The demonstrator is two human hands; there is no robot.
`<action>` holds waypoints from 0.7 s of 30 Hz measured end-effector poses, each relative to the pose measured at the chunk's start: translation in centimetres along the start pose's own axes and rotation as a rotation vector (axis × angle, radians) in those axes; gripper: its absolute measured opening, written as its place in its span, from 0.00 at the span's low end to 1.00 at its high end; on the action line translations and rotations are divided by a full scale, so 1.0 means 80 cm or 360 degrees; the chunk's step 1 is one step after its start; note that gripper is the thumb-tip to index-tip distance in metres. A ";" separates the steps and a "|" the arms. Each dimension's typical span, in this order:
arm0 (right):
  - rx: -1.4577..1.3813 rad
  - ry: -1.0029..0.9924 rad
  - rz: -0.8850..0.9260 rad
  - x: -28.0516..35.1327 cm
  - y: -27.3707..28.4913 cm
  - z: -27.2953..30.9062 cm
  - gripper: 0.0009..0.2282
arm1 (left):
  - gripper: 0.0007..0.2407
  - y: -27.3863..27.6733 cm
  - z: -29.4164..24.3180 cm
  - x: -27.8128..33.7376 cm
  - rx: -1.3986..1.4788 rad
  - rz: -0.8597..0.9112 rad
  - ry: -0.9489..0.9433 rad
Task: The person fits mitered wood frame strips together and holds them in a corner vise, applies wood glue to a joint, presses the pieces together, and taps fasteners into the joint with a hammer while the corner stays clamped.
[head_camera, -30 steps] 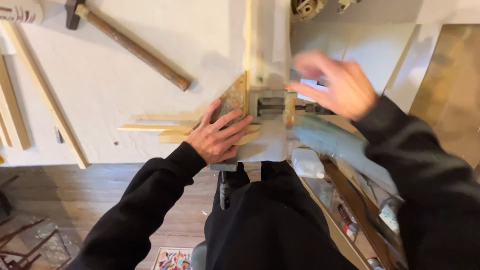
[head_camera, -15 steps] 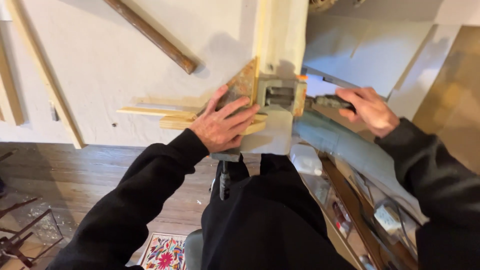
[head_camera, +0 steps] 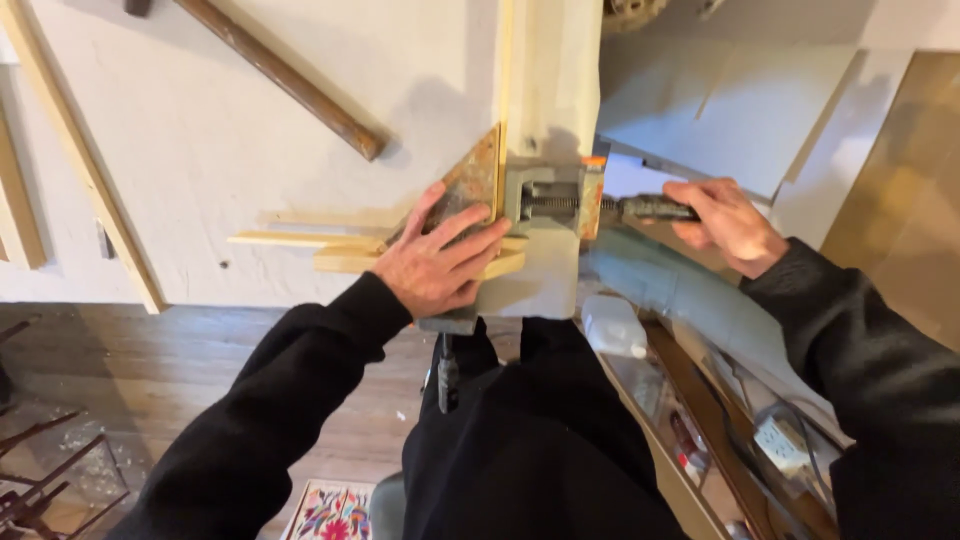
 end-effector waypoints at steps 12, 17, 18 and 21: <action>0.0671 0.1184 -0.0519 0.050 0.029 0.116 0.16 | 0.18 0.004 -0.003 0.001 -0.0056 -0.0058 0.0028; -0.1142 -0.0632 0.0639 -0.003 -0.034 -0.057 0.19 | 0.18 0.002 -0.003 0.003 -0.0030 -0.0062 -0.0005; -0.1145 -0.0634 0.0622 0.005 -0.027 -0.029 0.19 | 0.18 0.004 -0.007 0.001 -0.0029 -0.0068 -0.0021; -0.0527 -0.0274 0.0270 0.002 0.015 0.053 0.12 | 0.21 0.002 0.003 -0.003 0.0018 -0.0026 0.0040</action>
Point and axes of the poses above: each hand's wrist, its own x-axis away from the middle knuckle, its own y-axis out of the back of the hand, z = x × y, the point moved 8 cm from there along -x, towards the middle knuckle, and after that the axes turned 9 degrees about -y, right-handed, at the moved point
